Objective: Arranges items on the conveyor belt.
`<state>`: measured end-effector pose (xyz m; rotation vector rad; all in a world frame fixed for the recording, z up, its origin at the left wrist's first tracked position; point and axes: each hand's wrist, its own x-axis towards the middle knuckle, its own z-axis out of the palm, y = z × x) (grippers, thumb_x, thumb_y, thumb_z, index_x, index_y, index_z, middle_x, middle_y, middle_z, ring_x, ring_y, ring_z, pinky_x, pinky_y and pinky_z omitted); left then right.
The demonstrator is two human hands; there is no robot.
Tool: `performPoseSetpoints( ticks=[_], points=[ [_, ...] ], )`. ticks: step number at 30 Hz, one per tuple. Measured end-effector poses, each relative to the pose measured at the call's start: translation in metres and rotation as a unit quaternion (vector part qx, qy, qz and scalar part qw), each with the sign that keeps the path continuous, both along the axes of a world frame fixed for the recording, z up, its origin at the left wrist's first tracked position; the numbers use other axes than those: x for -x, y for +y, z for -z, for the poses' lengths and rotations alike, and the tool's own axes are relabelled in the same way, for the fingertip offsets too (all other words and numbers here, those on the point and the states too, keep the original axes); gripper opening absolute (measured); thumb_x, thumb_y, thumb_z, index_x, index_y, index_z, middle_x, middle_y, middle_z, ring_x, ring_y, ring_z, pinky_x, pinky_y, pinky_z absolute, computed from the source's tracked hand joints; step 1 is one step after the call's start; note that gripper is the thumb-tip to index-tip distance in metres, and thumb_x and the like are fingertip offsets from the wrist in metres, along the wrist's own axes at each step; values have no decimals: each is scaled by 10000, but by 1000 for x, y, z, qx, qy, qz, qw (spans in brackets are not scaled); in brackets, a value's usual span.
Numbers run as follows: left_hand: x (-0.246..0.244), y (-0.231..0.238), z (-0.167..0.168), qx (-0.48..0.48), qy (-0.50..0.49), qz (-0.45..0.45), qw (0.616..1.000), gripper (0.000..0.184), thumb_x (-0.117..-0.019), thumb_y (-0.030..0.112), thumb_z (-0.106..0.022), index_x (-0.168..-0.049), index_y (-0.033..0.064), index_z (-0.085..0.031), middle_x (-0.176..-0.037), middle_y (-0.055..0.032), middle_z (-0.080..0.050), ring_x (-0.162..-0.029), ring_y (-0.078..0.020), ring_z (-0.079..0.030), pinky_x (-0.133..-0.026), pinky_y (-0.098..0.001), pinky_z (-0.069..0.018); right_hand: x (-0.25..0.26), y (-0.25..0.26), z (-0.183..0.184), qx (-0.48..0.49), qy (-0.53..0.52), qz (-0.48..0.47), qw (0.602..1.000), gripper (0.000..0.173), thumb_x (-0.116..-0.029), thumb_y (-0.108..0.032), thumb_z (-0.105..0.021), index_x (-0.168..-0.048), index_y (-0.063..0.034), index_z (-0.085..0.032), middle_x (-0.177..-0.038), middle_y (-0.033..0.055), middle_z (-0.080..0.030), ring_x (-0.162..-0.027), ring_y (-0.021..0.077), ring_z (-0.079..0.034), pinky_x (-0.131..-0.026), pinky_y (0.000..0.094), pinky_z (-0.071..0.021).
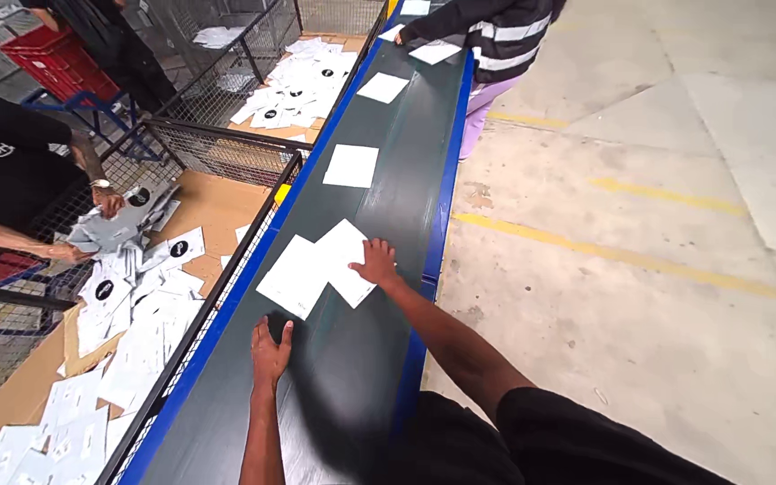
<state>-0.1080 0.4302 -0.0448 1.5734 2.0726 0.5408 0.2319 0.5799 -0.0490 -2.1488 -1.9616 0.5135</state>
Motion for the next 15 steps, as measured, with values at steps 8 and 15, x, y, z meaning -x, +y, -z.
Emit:
performPoseSetpoints(
  ticks=[8,15],
  points=[
    [26,-14,6,103,79,-119,984,950,-906,762,-492,-1541,58,-433,-1661,-210,-253,-1524,-452,-214,-1123,-755,-217,146,-81,8,24,133,-127,983,734,-936,-494,-628,-1532,-100,-457,-1425,200,-556,-1323,388,-525,-1077,582,-445],
    [-3,-123,19,-20,37,-240,970,676,-949,422,-654,-1423,-43,-529,-1522,-273,-450,-1420,-460,-408,-1109,-701,-309,205,-168,10,88,170,-310,931,655,-939,-425,-663,-1472,-82,-500,-1271,185,-643,-1202,359,-606,-1054,529,-468]
  ],
)
